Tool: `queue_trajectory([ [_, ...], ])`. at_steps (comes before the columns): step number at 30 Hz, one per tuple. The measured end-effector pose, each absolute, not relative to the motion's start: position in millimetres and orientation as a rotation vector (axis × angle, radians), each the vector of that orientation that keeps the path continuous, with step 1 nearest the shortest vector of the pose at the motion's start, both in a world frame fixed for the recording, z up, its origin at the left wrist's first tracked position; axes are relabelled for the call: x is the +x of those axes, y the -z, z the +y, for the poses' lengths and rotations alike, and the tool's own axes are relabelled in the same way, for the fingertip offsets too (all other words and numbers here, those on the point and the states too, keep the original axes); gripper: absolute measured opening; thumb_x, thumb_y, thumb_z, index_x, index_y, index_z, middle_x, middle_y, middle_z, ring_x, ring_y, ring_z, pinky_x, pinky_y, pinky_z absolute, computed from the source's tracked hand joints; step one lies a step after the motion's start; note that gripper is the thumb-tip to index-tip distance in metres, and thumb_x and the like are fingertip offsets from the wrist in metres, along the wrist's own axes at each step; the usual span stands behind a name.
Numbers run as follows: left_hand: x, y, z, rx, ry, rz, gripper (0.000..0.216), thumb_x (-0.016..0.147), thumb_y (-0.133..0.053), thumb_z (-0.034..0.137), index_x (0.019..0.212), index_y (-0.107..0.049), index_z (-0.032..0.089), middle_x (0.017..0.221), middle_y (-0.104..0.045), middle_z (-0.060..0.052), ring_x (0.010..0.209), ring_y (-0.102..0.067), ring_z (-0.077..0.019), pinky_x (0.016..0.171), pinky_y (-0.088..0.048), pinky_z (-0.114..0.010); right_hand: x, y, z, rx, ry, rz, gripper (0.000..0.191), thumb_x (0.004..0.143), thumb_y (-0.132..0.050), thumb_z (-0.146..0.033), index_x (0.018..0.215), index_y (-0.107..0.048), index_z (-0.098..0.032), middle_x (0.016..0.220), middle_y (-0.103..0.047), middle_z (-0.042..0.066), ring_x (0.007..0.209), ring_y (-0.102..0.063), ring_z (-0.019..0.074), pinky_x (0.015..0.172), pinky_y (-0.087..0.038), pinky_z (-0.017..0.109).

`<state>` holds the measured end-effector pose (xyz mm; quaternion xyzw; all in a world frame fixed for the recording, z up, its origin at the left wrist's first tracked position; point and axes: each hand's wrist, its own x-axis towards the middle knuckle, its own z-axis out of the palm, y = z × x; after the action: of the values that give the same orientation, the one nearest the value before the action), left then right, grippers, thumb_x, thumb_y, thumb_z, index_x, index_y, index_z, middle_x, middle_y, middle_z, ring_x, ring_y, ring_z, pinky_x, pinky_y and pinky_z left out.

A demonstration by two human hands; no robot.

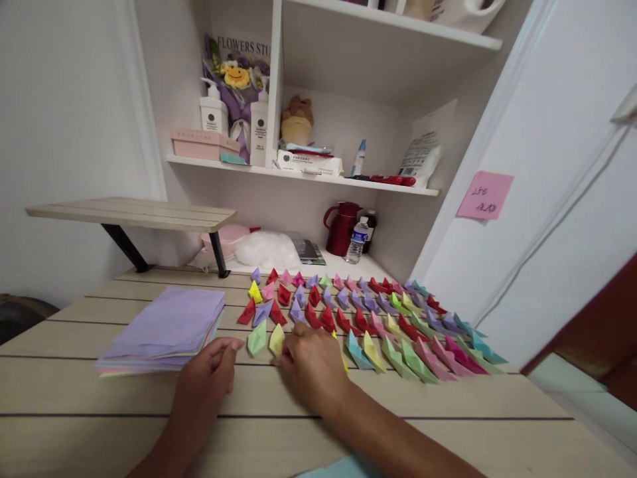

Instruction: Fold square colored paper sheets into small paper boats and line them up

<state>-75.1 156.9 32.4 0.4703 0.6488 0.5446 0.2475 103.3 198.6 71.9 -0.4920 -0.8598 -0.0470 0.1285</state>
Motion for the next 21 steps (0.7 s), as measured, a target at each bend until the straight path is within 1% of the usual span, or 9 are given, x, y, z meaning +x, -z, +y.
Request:
queue_trajectory([
  [5,-73,-31,156,1.262,-1.500,1.733,0.032,0.081,-0.049,0.047,0.085,-0.068,0.022,0.038,-0.042,0.010,0.039,-0.042,-0.0141,0.045,-0.030,-0.025,99,-72,198,-1.440,0.124,-2.470,0.016,0.090,-0.068,-0.036,0.082,-0.075,-0.024,0.087,-0.075,0.002,0.075,-0.070,0.0197,0.057,-0.032,0.028],
  [10,-73,-31,156,1.251,-1.503,1.712,0.033,0.081,-0.048,0.047,0.087,-0.068,0.021,0.037,-0.042,0.010,0.039,-0.043,-0.0147,0.044,-0.028,-0.025,97,-75,195,-1.397,0.098,-2.457,0.025,0.097,-0.057,-0.035,0.082,-0.072,-0.023,0.081,-0.076,0.002,0.075,-0.070,0.0201,0.059,-0.033,0.029],
  [11,-73,-32,156,1.249,-1.501,1.710,0.033,0.081,-0.048,0.047,0.087,-0.067,0.021,0.038,-0.042,0.010,0.039,-0.043,-0.0147,0.044,-0.028,-0.025,97,-76,195,-1.379,0.092,-2.458,0.022,0.098,-0.056,-0.033,0.086,-0.072,-0.024,0.081,-0.076,0.002,0.075,-0.070,0.0197,0.059,-0.034,0.029],
  [13,-73,-32,157,1.245,-1.495,1.710,0.033,0.082,-0.048,0.048,0.087,-0.067,0.021,0.038,-0.043,0.009,0.039,-0.044,-0.0148,0.045,-0.029,-0.025,98,-77,195,-1.337,0.084,-2.460,0.016,0.097,-0.056,-0.028,0.101,-0.072,-0.026,0.089,-0.075,0.002,0.079,-0.069,0.0191,0.062,-0.036,0.028],
  [15,-75,-33,157,1.241,-1.487,1.716,0.033,0.082,-0.049,0.048,0.087,-0.067,0.021,0.039,-0.044,0.009,0.040,-0.045,-0.0150,0.046,-0.030,-0.025,98,-77,196,-1.294,0.082,-2.464,0.020,0.095,-0.059,-0.026,0.112,-0.069,-0.028,0.100,-0.073,0.003,0.085,-0.068,0.0190,0.066,-0.038,0.027],
  [16,-75,-33,157,1.239,-1.484,1.720,0.033,0.082,-0.048,0.049,0.086,-0.067,0.022,0.039,-0.045,0.009,0.040,-0.045,-0.0151,0.046,-0.031,-0.025,97,-77,196,-1.273,0.085,-2.468,0.022,0.094,-0.061,-0.026,0.114,-0.069,-0.029,0.104,-0.071,0.003,0.087,-0.067,0.0191,0.068,-0.039,0.028],
  [19,-77,-34,158,1.235,-1.484,1.741,0.034,0.081,-0.047,0.051,0.083,-0.066,0.022,0.039,-0.044,0.008,0.040,-0.045,-0.0153,0.046,-0.033,-0.025,90,-78,196,-1.213,0.113,-2.492,0.018,0.091,-0.067,-0.035,0.106,-0.071,-0.026,0.103,-0.065,0.005,0.088,-0.062,0.0205,0.073,-0.041,0.030],
  [21,-78,-35,157,1.238,-1.487,1.756,0.033,0.081,-0.047,0.051,0.081,-0.065,0.023,0.039,-0.044,0.008,0.040,-0.045,-0.0156,0.046,-0.033,-0.026,83,-78,196,-1.171,0.149,-2.515,0.021,0.089,-0.069,-0.041,0.101,-0.072,-0.024,0.102,-0.063,0.006,0.089,-0.060,0.0222,0.076,-0.041,0.032],
])
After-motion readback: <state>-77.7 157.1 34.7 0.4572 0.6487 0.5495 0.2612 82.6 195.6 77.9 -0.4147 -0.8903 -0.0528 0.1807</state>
